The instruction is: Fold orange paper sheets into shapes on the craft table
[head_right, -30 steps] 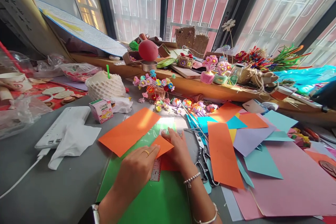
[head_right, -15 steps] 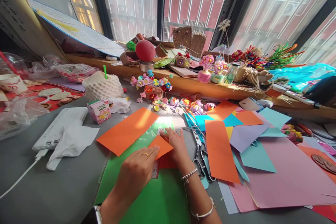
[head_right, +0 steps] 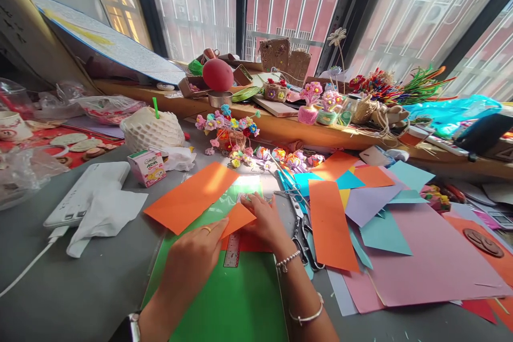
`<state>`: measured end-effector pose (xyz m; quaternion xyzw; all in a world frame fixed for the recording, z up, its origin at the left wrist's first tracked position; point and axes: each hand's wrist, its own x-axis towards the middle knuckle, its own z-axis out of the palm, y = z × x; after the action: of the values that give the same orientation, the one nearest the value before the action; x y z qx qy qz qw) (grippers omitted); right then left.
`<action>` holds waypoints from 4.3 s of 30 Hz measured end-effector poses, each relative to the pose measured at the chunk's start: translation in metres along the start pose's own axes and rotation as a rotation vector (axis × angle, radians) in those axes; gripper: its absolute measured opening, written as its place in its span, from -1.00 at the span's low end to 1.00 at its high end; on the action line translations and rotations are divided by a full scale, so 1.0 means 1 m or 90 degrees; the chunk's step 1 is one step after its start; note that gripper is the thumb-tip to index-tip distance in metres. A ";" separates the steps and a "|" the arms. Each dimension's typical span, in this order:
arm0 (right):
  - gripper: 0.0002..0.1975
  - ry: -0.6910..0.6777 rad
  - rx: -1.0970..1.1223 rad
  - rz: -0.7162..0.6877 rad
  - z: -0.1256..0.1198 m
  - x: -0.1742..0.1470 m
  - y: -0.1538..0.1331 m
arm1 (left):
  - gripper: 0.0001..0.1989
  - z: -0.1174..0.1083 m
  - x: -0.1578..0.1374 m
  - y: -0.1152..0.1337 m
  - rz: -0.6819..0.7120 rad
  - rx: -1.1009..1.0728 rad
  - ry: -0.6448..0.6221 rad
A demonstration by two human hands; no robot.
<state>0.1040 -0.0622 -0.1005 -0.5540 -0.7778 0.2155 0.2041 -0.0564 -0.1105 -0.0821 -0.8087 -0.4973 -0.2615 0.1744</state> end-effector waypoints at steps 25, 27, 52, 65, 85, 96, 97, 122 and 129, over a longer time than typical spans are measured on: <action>-0.50 -0.028 0.058 -0.026 0.000 0.000 0.009 | -0.60 -0.007 -0.014 -0.003 0.066 -0.002 0.090; -0.48 -0.032 0.070 -0.026 0.001 -0.001 0.011 | -0.59 -0.007 -0.014 -0.002 0.086 -0.014 0.104; -0.12 -0.062 0.022 -0.023 -0.001 -0.002 0.007 | -0.72 0.001 -0.025 -0.012 -0.136 -0.066 0.054; -0.15 -0.068 -0.066 -0.070 0.006 -0.003 0.016 | -0.74 0.001 -0.026 -0.007 0.080 -0.105 0.122; -0.10 -0.100 0.061 -0.023 -0.002 -0.002 0.008 | -0.77 0.002 -0.024 -0.002 -0.038 -0.088 0.052; -0.06 -0.100 0.082 -0.019 -0.004 -0.002 0.006 | -0.84 -0.025 -0.015 0.012 -0.103 -0.513 -0.094; -0.06 -0.087 0.081 -0.018 -0.003 -0.001 0.006 | -0.85 -0.029 -0.011 0.009 -0.159 -0.563 -0.151; -0.64 0.464 0.365 0.082 0.008 0.004 0.018 | -0.65 0.062 0.083 -0.033 -0.282 -0.844 -0.401; -0.42 0.345 -0.036 -0.039 0.014 0.003 0.005 | -0.56 0.056 0.081 -0.030 -0.361 -0.932 -0.377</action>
<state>0.0994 -0.0598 -0.1142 -0.5732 -0.7170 0.0314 0.3954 -0.0390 -0.0091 -0.0776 -0.5973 -0.4116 -0.3293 -0.6045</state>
